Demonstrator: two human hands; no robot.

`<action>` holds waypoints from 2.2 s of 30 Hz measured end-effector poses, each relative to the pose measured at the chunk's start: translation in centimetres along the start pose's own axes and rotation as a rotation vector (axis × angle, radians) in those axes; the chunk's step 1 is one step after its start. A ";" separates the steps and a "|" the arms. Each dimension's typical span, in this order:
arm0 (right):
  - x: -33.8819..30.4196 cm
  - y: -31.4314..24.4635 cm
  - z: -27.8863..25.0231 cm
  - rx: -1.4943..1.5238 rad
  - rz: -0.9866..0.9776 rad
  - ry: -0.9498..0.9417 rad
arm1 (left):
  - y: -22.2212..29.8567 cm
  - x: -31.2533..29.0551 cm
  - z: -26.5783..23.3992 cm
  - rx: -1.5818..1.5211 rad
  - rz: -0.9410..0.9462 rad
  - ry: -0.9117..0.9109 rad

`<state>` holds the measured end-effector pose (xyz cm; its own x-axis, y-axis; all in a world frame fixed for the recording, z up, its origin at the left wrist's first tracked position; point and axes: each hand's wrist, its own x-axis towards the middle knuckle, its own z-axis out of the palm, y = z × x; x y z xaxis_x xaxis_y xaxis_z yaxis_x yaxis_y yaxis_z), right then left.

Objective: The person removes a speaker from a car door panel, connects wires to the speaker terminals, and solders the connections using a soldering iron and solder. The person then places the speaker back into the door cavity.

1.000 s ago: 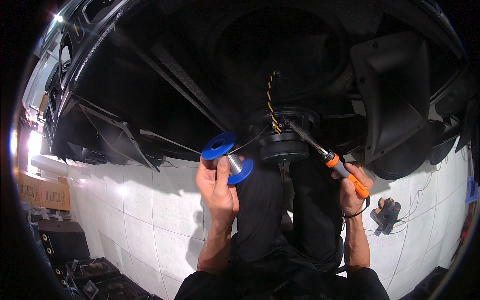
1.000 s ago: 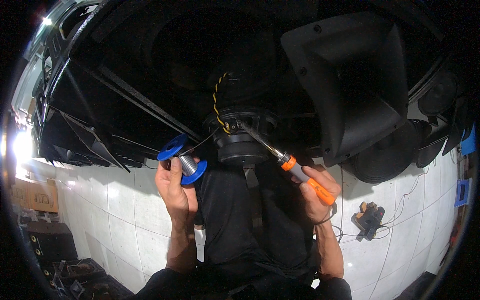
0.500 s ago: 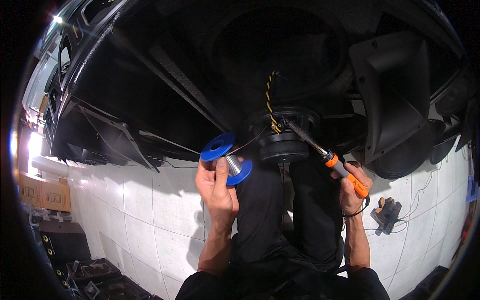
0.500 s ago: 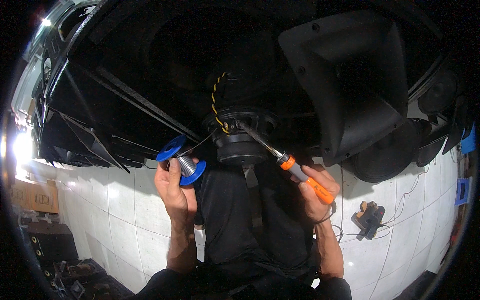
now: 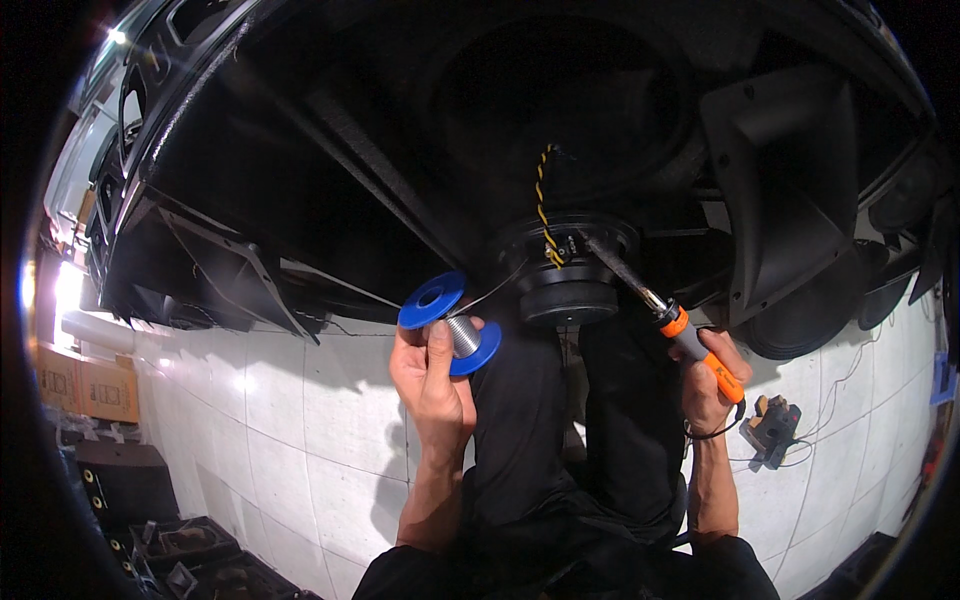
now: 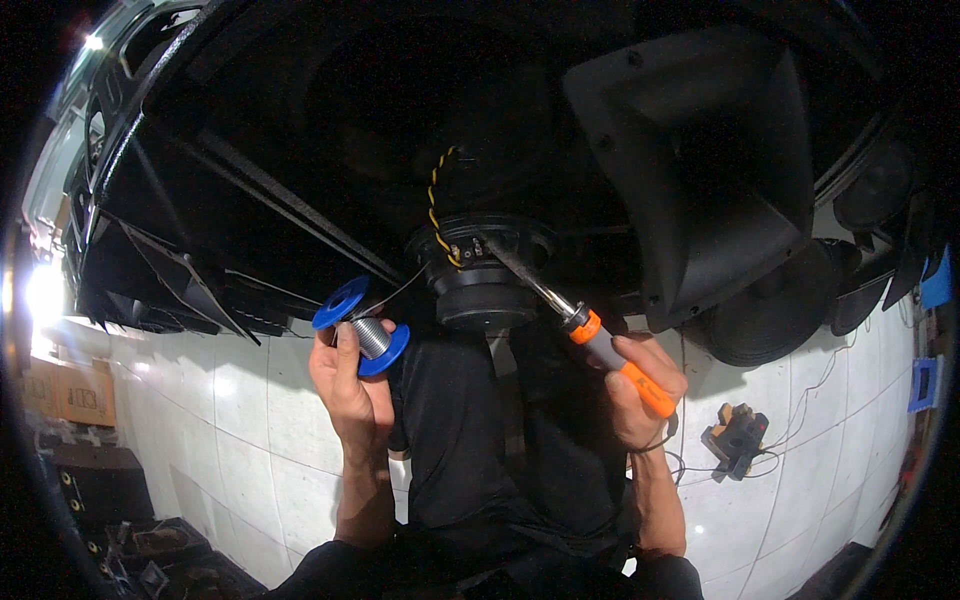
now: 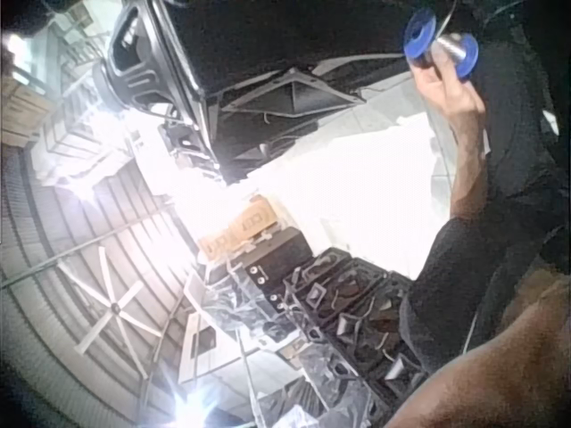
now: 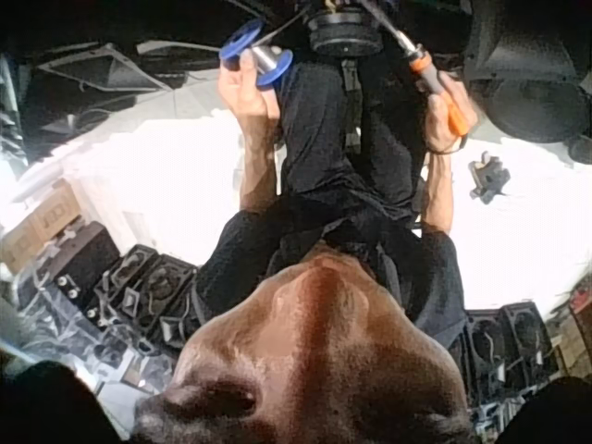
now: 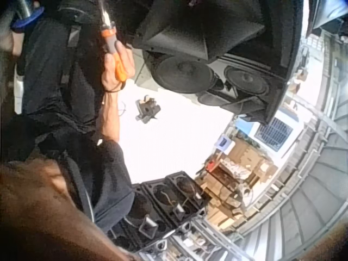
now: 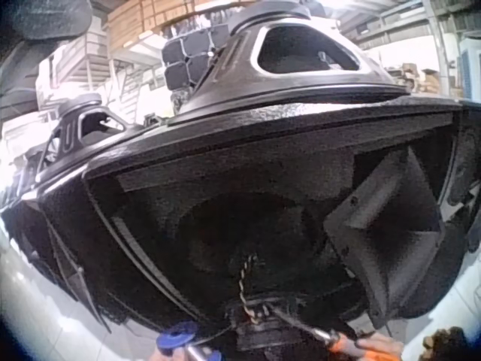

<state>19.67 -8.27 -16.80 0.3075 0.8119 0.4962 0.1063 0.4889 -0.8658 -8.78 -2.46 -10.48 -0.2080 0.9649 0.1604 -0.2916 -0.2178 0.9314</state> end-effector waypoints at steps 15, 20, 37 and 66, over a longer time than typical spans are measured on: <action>-1.4 -1.9 -0.7 0.054 -0.043 0.080 | 0.0 -0.3 0.1 -0.009 0.009 0.003; -1.7 -2.0 -1.9 -0.022 -0.048 0.093 | -0.1 -0.3 0.1 -0.010 0.003 0.021; 5.3 -11.1 -1.3 -0.426 -0.010 -0.108 | -0.6 -0.2 1.3 -0.081 -0.023 0.019; 19.0 -14.5 -1.0 -0.567 -0.115 -0.801 | -4.0 -0.2 1.4 -0.118 0.008 -0.033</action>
<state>24.90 -0.26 5.08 -0.4418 0.8472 0.2950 0.5967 0.5231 -0.6085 -6.28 -1.60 -13.75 -0.1807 0.9670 0.1797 -0.3980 -0.2390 0.8857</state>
